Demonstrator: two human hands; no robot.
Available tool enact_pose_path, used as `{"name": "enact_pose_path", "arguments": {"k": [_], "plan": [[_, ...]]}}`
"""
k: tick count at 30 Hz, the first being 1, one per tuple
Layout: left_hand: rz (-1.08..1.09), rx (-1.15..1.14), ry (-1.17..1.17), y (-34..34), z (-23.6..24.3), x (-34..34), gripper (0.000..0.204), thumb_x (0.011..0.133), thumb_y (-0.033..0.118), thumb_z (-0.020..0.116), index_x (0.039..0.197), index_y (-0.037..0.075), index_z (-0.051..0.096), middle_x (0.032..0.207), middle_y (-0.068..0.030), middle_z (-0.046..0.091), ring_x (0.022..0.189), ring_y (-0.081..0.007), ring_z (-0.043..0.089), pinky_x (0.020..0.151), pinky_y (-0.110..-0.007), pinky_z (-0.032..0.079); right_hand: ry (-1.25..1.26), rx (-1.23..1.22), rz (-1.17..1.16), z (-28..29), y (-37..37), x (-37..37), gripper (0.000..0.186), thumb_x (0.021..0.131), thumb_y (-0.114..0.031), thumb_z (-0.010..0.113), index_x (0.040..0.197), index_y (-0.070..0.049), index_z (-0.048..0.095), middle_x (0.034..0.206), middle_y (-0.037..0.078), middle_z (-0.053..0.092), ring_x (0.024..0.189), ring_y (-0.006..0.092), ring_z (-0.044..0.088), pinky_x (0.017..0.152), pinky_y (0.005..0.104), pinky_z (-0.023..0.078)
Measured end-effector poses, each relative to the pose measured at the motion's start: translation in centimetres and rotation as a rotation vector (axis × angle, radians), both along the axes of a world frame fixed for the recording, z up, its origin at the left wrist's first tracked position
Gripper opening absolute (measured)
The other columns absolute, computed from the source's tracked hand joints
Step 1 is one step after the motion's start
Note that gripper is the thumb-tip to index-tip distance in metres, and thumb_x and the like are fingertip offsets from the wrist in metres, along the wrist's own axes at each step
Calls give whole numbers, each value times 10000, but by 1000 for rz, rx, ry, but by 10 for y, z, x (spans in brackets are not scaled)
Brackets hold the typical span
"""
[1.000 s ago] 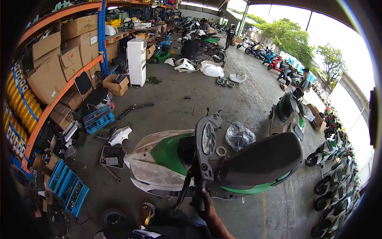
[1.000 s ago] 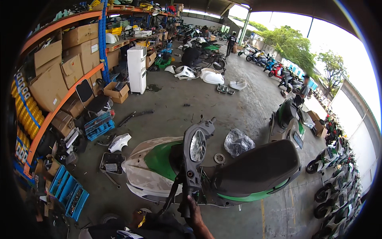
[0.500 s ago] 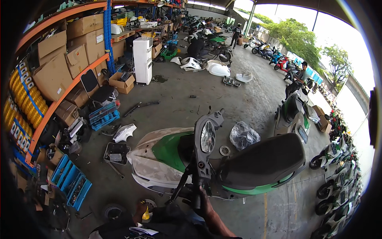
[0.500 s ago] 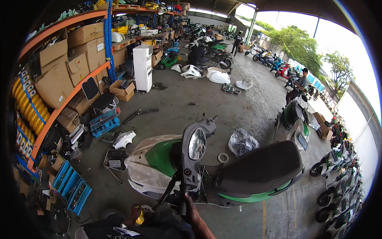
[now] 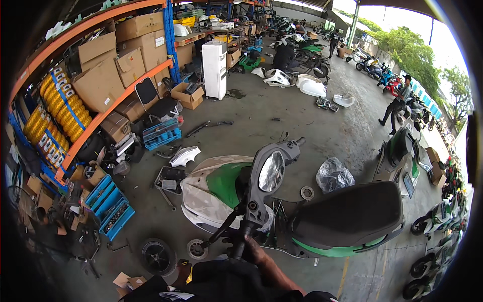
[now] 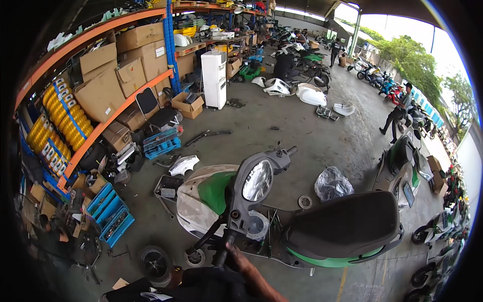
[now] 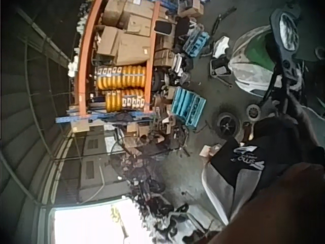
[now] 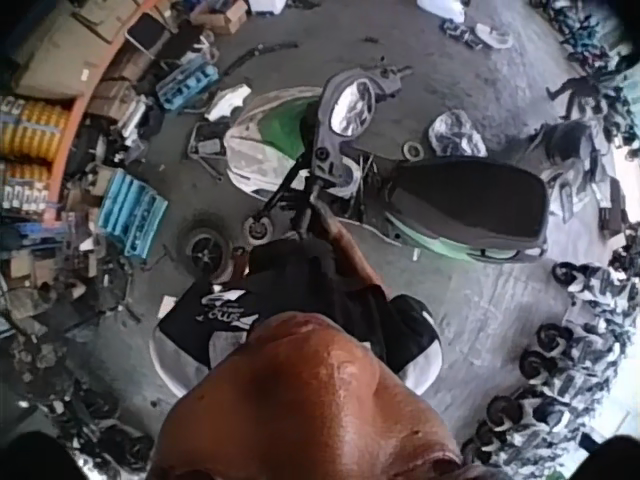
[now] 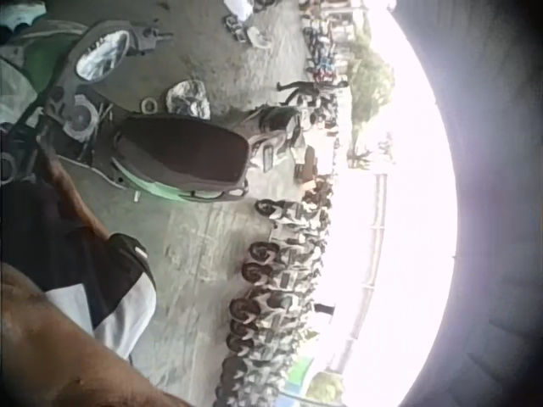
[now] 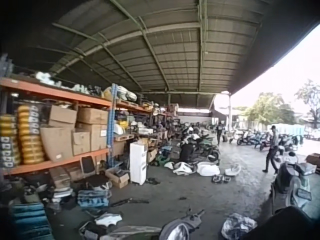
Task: The person applies a substance from a yellow bottle to the dashboard area of a motorcycle and then handles the handlebars, turning them from side to side.
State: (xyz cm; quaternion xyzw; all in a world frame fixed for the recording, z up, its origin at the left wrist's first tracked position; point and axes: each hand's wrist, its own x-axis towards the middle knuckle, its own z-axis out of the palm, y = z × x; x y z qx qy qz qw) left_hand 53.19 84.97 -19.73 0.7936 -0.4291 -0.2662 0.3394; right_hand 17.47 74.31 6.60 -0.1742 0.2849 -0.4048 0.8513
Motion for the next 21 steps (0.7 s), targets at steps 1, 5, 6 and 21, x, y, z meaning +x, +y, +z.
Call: {"name": "enact_pose_path", "arguments": {"k": [1,5,6,21], "plan": [[11,14,-1,11,-2,-1,271,660,120,754,876,41,611,803,-132,647,758,-244,636,688,-375,517,-154,12,12,5,1,2,693,783,-531,675,1240,-46,485,1228,165,514,1109,290,527,938,469,439],[169,55,52,74,2,-17,279,672,149,749,896,41,622,816,-140,651,769,-276,647,715,-393,525,-284,-55,114,-3,-13,22,647,735,-523,711,1158,-65,536,1071,110,570,1005,258,555,895,432,459],[180,108,13,76,6,-22,280,673,158,745,904,50,627,826,-148,656,781,-291,651,723,-399,528,-146,-73,46,12,-10,19,623,739,-540,700,1121,-73,546,1015,92,577,950,240,562,858,412,466],[571,206,123,150,4,-110,321,694,274,713,969,125,643,895,-129,682,844,-286,665,748,-389,540,-172,75,-58,55,-1,14,864,756,-157,766,1426,-106,222,1219,157,472,1050,302,530,845,420,495]]}}
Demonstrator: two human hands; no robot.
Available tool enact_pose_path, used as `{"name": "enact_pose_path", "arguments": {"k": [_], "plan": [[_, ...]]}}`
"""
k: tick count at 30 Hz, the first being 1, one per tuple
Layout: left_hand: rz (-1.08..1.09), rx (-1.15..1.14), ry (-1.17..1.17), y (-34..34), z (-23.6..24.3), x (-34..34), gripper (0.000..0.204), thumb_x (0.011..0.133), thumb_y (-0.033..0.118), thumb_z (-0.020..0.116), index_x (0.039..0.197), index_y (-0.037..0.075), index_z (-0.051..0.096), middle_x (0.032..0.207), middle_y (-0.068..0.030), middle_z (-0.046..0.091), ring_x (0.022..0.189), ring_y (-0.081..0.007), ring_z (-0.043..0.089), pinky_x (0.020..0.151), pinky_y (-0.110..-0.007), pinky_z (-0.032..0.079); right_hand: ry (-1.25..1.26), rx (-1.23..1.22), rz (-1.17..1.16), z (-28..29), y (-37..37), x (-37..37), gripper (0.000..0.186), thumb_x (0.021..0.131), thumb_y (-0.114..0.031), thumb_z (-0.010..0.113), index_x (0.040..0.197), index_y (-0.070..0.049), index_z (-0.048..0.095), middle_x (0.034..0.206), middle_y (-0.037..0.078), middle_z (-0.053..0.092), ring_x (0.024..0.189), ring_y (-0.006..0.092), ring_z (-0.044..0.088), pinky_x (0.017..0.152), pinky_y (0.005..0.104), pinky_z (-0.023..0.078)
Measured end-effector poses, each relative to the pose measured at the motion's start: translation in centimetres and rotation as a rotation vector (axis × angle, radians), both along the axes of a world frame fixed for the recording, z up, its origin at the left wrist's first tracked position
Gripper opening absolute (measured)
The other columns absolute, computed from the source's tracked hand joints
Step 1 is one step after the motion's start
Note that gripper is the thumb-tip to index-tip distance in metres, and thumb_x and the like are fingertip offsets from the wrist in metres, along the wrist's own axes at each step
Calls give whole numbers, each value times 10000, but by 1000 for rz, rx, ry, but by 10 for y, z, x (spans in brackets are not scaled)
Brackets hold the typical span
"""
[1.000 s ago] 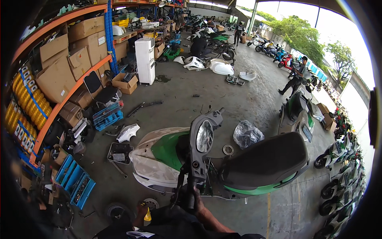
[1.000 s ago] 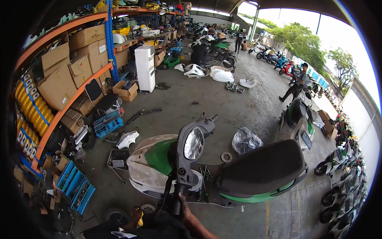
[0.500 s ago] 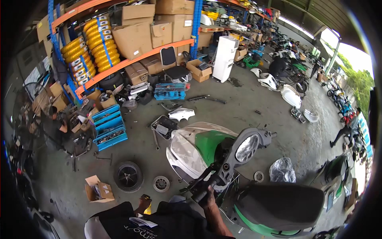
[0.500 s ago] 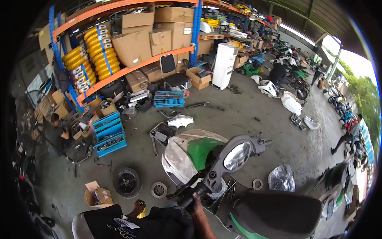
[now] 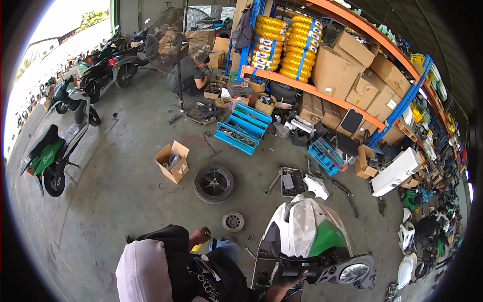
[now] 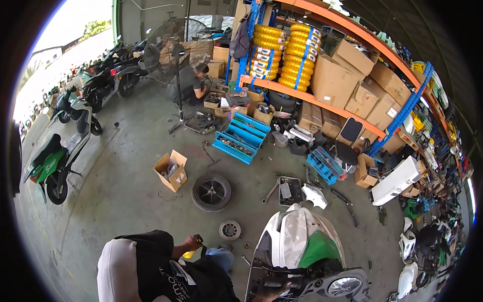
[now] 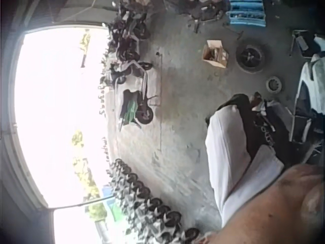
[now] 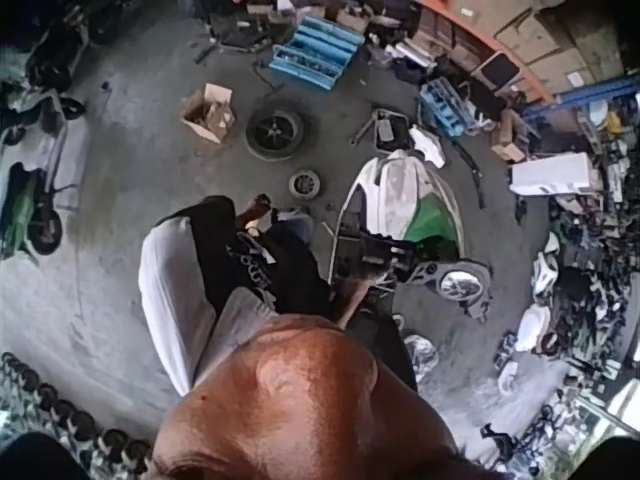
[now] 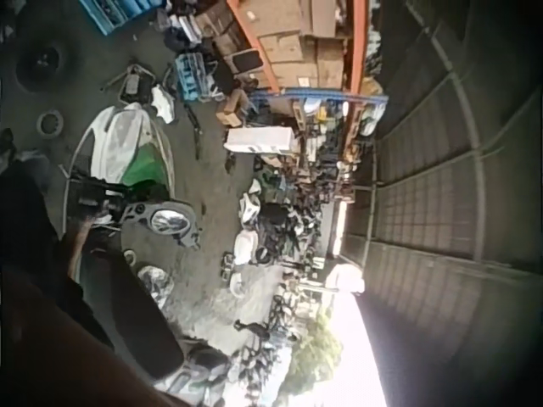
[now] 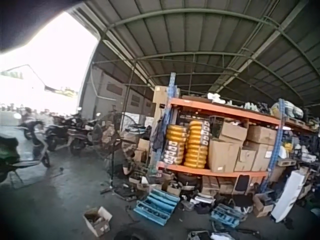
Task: The person applies a substance from a yellow bottle to the dashboard area of a motorcycle and then handles the handlebars, turning them from side to side.
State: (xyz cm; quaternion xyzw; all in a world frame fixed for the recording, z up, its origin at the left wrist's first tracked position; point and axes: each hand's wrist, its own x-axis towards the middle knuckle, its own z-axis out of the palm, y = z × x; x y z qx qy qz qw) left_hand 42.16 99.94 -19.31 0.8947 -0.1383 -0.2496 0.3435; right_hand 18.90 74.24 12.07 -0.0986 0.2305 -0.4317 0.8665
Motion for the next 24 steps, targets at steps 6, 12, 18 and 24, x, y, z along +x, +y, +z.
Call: {"name": "enact_pose_path", "arguments": {"k": [6,12,18,24], "plan": [[70,157,91,43,-11,-16,302,675,247,736,942,126,666,866,-117,687,822,-281,666,733,-380,542,238,-20,-202,-18,-4,-3,934,707,-100,800,1435,-91,216,1236,171,454,997,319,549,832,430,494],[-31,94,89,26,-5,6,280,697,251,700,943,124,662,890,-127,691,862,-301,666,743,-388,536,115,-397,110,-21,-9,-4,836,741,-655,587,1341,-92,437,1322,65,494,1061,205,496,878,407,435],[8,-132,-57,3,-2,21,204,646,108,679,836,58,624,783,-125,646,728,-262,637,676,-364,518,214,-192,11,-34,-11,0,391,814,-358,667,1033,-53,560,929,93,615,872,237,600,789,380,498],[-127,-210,-90,-26,-22,30,204,646,40,659,846,51,619,783,-98,637,700,-226,615,666,-351,510,216,-18,150,-19,-20,-13,458,799,-316,733,1105,-68,500,1013,49,553,992,179,535,864,365,438]]}}
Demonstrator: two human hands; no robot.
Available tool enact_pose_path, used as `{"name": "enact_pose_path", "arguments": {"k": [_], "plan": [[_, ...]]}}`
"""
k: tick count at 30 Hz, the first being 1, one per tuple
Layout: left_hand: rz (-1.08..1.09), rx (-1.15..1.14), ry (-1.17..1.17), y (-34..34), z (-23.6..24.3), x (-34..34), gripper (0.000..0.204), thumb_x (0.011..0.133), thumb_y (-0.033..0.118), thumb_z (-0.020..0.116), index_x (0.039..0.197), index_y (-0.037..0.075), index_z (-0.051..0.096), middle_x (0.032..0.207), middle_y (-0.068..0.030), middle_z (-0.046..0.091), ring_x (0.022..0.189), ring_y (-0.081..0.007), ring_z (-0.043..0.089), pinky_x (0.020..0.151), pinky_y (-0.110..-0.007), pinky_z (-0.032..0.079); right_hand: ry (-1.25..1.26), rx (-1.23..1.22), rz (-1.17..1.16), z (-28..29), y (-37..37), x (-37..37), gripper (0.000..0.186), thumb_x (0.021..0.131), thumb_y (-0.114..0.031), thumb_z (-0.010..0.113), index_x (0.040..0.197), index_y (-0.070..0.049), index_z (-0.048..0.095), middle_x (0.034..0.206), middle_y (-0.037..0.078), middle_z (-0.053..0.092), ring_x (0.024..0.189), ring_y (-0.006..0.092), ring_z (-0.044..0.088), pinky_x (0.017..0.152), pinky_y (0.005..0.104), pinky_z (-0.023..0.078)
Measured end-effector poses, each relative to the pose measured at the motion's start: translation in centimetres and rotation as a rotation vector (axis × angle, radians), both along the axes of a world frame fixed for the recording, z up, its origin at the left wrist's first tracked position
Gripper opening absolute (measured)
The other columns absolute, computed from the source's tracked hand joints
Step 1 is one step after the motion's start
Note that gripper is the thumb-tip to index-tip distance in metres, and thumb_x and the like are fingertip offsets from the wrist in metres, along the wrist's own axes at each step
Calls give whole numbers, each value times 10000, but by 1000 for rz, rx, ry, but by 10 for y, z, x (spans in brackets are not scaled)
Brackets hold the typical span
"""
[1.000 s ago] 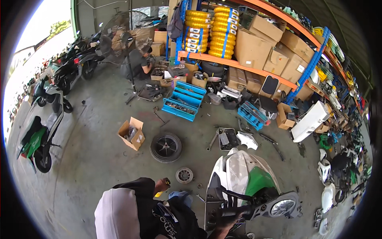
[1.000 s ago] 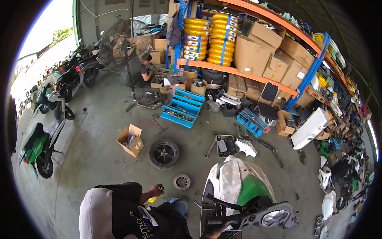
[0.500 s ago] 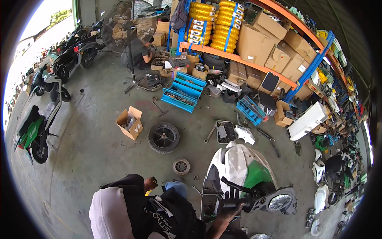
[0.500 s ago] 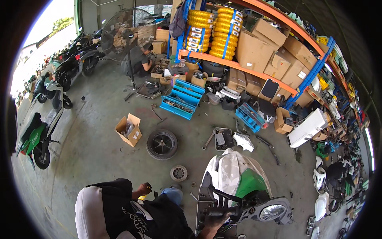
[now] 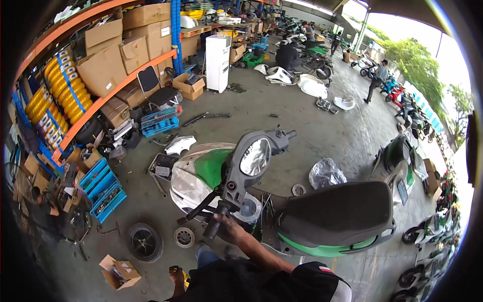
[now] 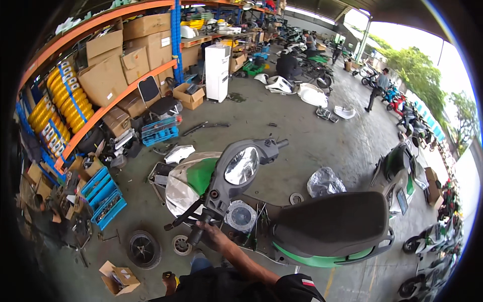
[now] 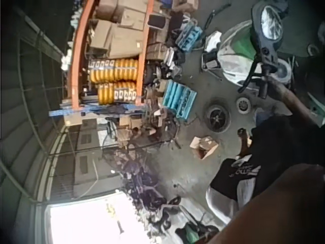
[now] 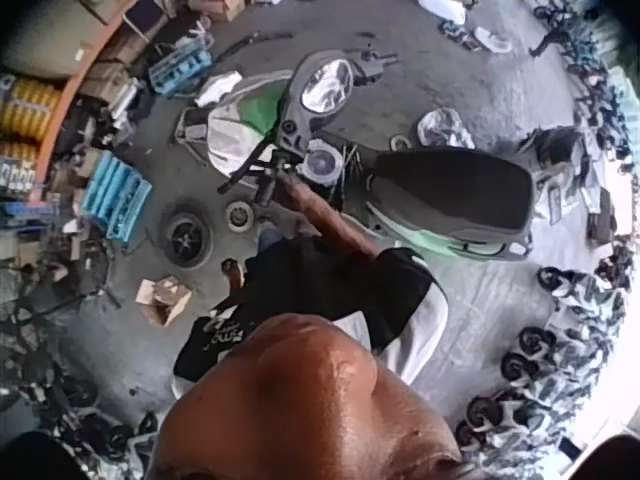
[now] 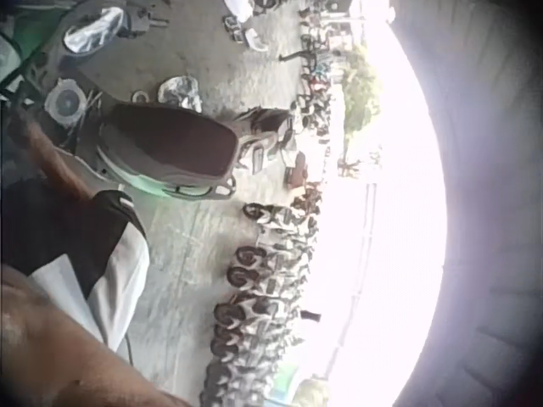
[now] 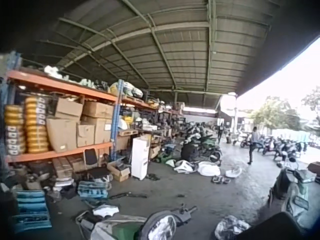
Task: The person applies a substance from a yellow bottle to the dashboard area of a motorcycle and then handles the handlebars, turning them from side to side.
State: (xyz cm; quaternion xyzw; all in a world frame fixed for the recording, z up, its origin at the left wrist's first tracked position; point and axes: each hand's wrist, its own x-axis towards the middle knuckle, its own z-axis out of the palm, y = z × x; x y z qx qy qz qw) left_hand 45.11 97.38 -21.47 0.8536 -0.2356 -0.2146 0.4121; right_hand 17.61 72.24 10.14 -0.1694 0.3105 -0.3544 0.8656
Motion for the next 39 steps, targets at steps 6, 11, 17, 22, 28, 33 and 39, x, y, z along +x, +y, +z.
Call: {"name": "enact_pose_path", "arguments": {"k": [6,11,17,22,28,33,39], "plan": [[-67,86,-14,0,-1,-11,224,635,19,661,851,30,604,782,-103,633,676,-227,611,648,-351,518,-83,33,-48,-21,0,9,514,769,-315,757,1113,-29,506,1046,69,568,984,194,559,864,395,465],[-72,266,13,5,5,-14,267,625,150,719,873,60,677,824,-113,685,761,-254,668,711,-370,547,132,-118,-81,-4,-1,0,430,791,-266,740,1089,-49,518,1044,63,575,982,195,569,844,384,477],[-84,386,26,-16,19,-23,235,641,51,686,867,23,628,793,-139,657,704,-273,646,666,-383,532,-240,50,56,-8,5,7,493,831,-326,691,1160,-18,491,1126,75,554,1060,189,535,882,396,455],[-75,243,-7,-29,15,-22,242,650,47,697,879,30,622,797,-131,654,711,-262,641,671,-374,527,8,-70,46,15,3,4,610,826,-435,678,1178,21,478,1132,83,549,1067,196,530,895,370,449],[-147,168,13,-36,18,-23,239,659,46,701,885,34,623,804,-121,653,713,-252,641,671,-367,527,245,-171,-5,52,8,-11,737,750,-463,755,1222,-17,407,1137,111,533,1052,207,524,913,360,434],[-244,186,-75,-38,11,-23,234,660,53,702,882,41,631,798,-112,658,704,-245,642,674,-359,530,-40,-29,105,28,5,-2,715,755,-449,751,1234,-40,415,1116,94,539,1037,193,531,894,373,444],[-195,204,-53,-39,7,-28,227,645,79,720,858,53,645,778,-106,669,686,-238,646,660,-361,533,105,-201,-36,15,-3,-1,740,721,-440,785,1231,-43,427,1096,66,542,1016,172,537,863,398,456]]}}
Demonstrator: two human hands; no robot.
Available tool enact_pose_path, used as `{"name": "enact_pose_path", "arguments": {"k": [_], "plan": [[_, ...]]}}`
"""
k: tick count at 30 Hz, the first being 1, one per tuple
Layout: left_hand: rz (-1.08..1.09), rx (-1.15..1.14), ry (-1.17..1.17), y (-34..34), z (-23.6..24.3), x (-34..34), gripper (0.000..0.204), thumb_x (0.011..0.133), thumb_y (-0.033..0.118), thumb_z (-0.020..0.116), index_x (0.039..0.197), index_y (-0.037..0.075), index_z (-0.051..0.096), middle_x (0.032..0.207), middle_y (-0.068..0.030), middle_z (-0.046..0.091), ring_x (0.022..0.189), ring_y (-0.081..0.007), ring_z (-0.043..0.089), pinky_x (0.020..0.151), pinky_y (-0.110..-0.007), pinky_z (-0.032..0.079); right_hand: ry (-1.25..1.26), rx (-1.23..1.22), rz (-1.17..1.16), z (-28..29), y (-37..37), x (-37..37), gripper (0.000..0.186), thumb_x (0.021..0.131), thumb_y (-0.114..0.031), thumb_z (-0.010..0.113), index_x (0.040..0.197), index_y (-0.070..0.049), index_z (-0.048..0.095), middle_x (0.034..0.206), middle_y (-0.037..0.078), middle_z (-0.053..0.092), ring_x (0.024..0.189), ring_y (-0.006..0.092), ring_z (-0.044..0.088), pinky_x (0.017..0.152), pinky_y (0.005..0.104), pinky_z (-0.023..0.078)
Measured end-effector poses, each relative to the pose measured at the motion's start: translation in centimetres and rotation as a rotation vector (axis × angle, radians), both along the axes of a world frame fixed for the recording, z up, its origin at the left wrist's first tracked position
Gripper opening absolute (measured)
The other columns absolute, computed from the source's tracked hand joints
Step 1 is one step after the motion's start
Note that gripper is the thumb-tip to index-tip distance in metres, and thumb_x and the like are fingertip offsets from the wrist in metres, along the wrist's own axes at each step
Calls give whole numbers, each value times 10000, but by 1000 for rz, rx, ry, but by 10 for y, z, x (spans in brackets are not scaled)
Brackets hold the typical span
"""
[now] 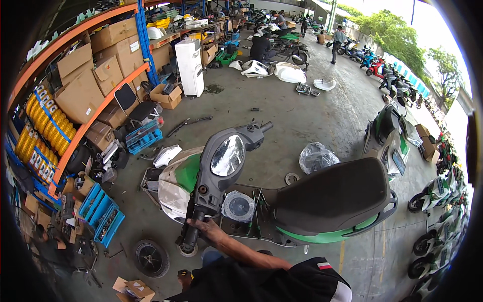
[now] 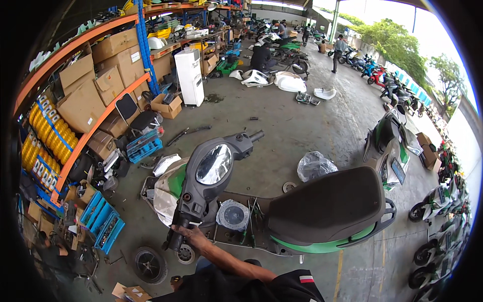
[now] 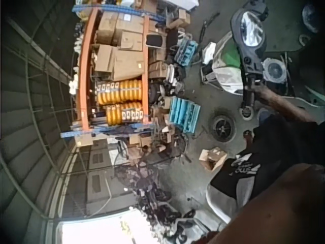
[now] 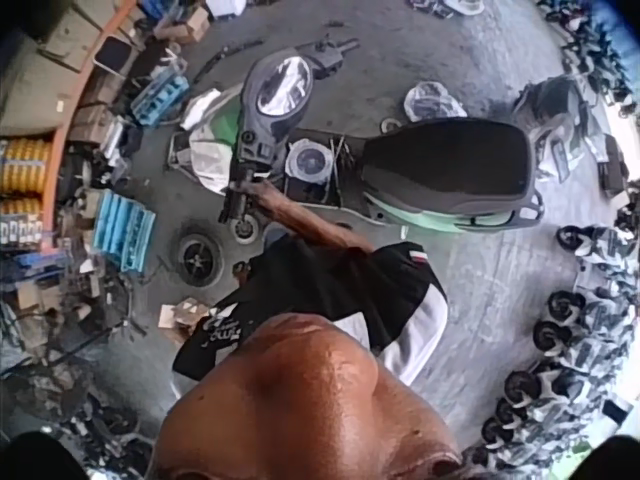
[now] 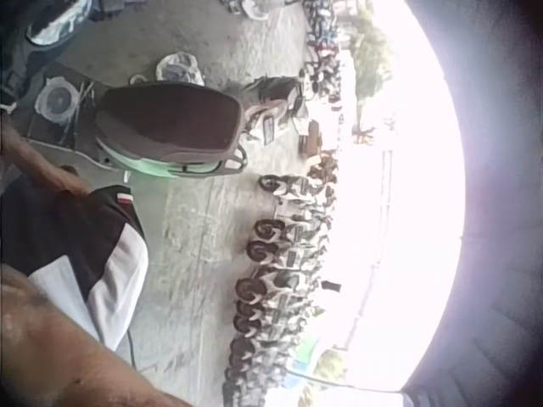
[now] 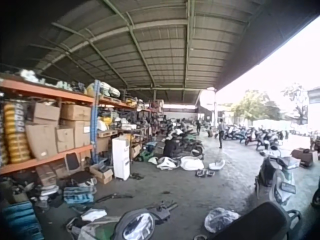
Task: The person applies a substance from a yellow bottle to the dashboard area of a motorcycle and then handles the handlebars, turning them from side to side.
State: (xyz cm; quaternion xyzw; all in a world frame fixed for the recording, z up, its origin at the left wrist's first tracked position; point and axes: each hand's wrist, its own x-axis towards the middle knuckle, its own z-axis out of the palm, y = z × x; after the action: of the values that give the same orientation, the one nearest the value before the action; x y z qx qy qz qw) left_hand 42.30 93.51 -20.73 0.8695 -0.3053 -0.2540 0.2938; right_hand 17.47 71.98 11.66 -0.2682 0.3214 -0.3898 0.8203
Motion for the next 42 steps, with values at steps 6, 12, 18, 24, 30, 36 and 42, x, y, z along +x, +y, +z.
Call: {"name": "enact_pose_path", "arguments": {"k": [6,12,18,24,30,36,42], "plan": [[-56,-23,-89,-7,-17,12,246,630,81,731,858,47,645,781,-113,669,690,-249,649,664,-379,532,-137,181,142,14,1,5,642,768,-393,761,1201,-31,454,1107,82,540,1037,201,528,938,392,418],[17,75,-48,-19,-9,8,259,615,90,734,854,47,644,776,-122,670,694,-261,649,662,-379,529,-75,146,108,-10,-8,6,568,786,-363,750,1162,-24,493,1121,96,542,1053,188,527,900,398,448],[-41,-118,-193,-9,-39,15,256,602,92,742,838,50,651,766,-113,672,680,-252,646,656,-375,530,100,-8,16,31,2,2,588,777,-410,745,1158,-23,520,1087,88,561,1031,177,530,859,381,457],[10,-79,-284,-18,-33,13,249,593,96,746,821,60,654,773,-95,678,677,-235,652,659,-382,537,-196,110,110,-19,-8,20,620,773,-485,725,1152,-29,544,1022,67,558,993,165,511,834,375,445],[-26,-56,-72,-15,-20,19,282,595,109,755,855,62,659,785,-88,680,695,-233,659,677,-383,544,33,13,92,-20,-9,13,623,795,-491,700,1181,-33,528,1013,55,538,948,164,516,839,360,447],[-78,-97,-39,0,-32,27,279,596,140,763,851,76,672,801,-87,686,714,-237,668,700,-374,551,-206,117,92,11,2,26,606,799,-493,693,1172,-39,546,1000,62,562,941,168,550,828,323,469],[51,159,-56,-16,5,6,292,618,131,759,892,68,679,828,-98,693,738,-242,673,720,-377,557,-40,66,87,-7,-14,16,618,786,-453,722,1174,-22,508,1045,72,558,952,169,556,824,336,475]]}}
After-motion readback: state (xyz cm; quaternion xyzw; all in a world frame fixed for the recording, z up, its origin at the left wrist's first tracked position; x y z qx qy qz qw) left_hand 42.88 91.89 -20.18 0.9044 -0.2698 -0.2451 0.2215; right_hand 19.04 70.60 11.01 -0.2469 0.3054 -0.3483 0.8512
